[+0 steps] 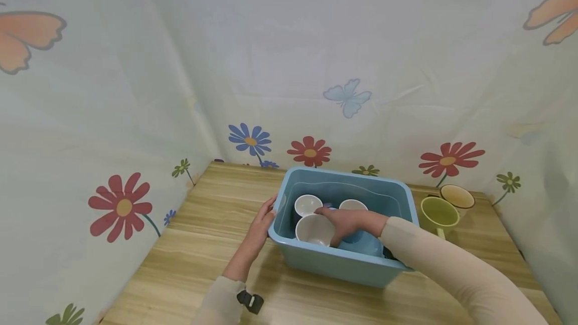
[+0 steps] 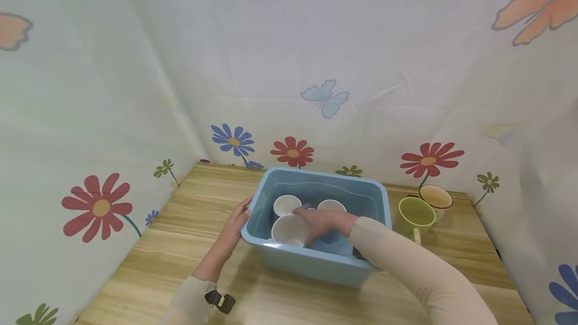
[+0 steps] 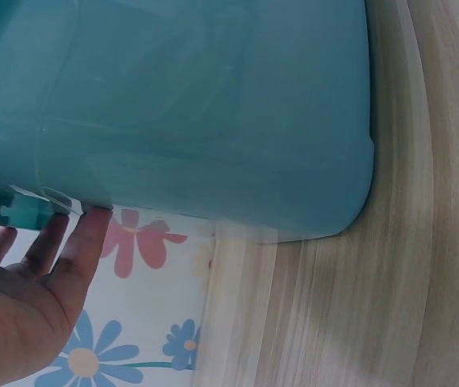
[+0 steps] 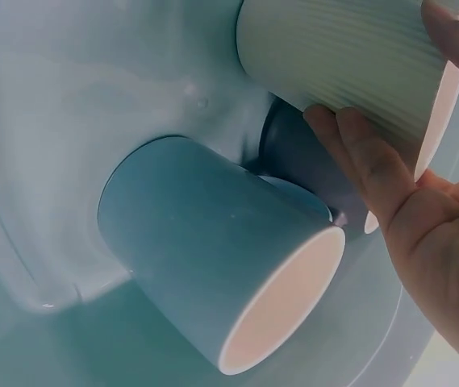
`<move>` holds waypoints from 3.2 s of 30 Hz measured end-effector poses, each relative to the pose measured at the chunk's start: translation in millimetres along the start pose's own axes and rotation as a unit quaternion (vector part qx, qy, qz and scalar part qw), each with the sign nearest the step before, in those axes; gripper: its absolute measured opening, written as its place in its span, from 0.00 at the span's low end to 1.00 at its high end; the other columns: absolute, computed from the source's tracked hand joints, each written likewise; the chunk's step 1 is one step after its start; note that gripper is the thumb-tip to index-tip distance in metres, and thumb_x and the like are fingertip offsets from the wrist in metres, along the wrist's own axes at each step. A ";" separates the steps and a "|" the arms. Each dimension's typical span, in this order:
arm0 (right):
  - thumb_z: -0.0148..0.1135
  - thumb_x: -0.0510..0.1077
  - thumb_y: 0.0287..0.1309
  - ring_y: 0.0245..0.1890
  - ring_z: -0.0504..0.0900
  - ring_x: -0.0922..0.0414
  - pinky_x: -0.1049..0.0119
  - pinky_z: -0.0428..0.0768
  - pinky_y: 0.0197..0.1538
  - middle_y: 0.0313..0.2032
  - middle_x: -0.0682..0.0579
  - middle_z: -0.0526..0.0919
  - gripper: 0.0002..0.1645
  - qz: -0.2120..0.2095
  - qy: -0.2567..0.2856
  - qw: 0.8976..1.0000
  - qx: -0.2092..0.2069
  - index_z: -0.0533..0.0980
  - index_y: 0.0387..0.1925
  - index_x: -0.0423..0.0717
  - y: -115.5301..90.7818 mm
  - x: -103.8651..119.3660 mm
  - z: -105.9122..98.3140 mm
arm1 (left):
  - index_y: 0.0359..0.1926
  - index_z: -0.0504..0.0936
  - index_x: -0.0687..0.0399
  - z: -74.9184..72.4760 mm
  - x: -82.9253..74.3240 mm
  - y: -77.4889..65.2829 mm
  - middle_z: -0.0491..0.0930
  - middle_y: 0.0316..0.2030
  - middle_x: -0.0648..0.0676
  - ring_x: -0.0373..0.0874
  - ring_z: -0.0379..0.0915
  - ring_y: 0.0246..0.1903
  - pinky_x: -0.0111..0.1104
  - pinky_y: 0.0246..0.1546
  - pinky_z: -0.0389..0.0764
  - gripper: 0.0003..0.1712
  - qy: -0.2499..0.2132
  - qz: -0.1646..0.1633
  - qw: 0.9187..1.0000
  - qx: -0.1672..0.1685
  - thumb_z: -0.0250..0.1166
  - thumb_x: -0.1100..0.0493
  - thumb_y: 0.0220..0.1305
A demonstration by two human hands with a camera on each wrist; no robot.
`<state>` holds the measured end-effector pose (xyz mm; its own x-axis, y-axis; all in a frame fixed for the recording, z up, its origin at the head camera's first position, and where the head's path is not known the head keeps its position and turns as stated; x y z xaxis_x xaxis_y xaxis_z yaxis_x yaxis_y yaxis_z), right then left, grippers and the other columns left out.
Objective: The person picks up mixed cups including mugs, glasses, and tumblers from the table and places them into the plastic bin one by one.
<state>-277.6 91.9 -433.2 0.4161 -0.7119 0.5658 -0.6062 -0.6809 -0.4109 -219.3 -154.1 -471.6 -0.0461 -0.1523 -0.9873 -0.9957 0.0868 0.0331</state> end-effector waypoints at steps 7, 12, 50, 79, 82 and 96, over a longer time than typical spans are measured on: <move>0.78 0.49 0.52 0.64 0.71 0.43 0.38 0.67 0.73 0.69 0.38 0.68 0.58 -0.022 0.001 1.000 0.008 0.53 0.75 0.43 -0.7 -2.4 -2.5 | 0.78 0.59 0.56 -0.7 -2.2 -0.1 0.65 0.73 0.71 0.68 0.70 0.66 0.50 0.54 0.82 0.31 -0.002 0.003 1.000 -0.002 0.44 0.54 0.79; 0.79 0.47 0.51 0.67 0.68 0.43 0.38 0.63 0.76 0.72 0.40 0.66 0.60 -0.010 0.013 1.000 0.021 0.52 0.77 0.45 -2.8 0.1 -4.0 | 0.78 0.59 0.55 -0.4 -1.1 -0.3 0.65 0.73 0.70 0.67 0.72 0.64 0.48 0.52 0.83 0.31 0.004 -0.001 1.000 -0.001 0.43 0.53 0.79; 0.64 0.46 0.67 0.46 0.81 0.56 0.58 0.85 0.52 0.53 0.42 0.85 0.32 0.018 0.014 1.000 -0.009 0.72 0.68 0.36 -30.4 -10.2 -52.3 | 0.78 0.58 0.56 -1.0 2.5 0.7 0.65 0.73 0.71 0.68 0.70 0.66 0.50 0.56 0.81 0.31 0.001 0.002 1.000 0.004 0.43 0.53 0.79; 0.62 0.52 0.69 0.56 0.81 0.45 0.46 0.83 0.58 0.58 0.39 0.82 0.33 -0.009 0.060 0.968 -0.245 0.71 0.68 0.38 -145.2 -28.4 -95.8 | 0.78 0.58 0.57 -1.1 1.0 1.8 0.64 0.73 0.71 0.68 0.69 0.66 0.51 0.58 0.80 0.31 0.004 -0.002 1.000 -0.001 0.43 0.53 0.79; 0.61 0.51 0.70 0.56 0.82 0.45 0.44 0.84 0.57 0.58 0.38 0.82 0.32 -0.008 0.061 0.964 -0.258 0.71 0.68 0.38 -151.8 -34.1 -92.9 | 0.78 0.58 0.55 -1.3 1.6 2.1 0.65 0.73 0.70 0.67 0.70 0.65 0.50 0.58 0.80 0.31 0.008 -0.007 1.000 -0.004 0.42 0.53 0.79; 0.59 0.46 0.72 0.52 0.83 0.41 0.69 0.83 0.47 0.55 0.34 0.83 0.25 0.033 0.043 0.933 -0.355 0.74 0.62 0.34 -175.0 -60.9 -73.8 | 0.79 0.57 0.56 -1.5 2.2 1.0 0.64 0.73 0.71 0.67 0.69 0.66 0.52 0.59 0.79 0.32 0.008 -0.003 1.000 0.002 0.42 0.52 0.80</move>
<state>-246.8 267.1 -343.0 0.3252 -0.7105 0.6241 -0.9373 -0.3295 0.1133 -220.5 -155.9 -473.5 -0.0421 -0.1681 -0.9849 -0.9956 0.0901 0.0272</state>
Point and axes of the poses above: each hand's wrist, its own y-axis towards the middle knuckle, its own z-axis out of the palm, x = y × z, the point moved 2 cm from there along y, towards the middle knuckle
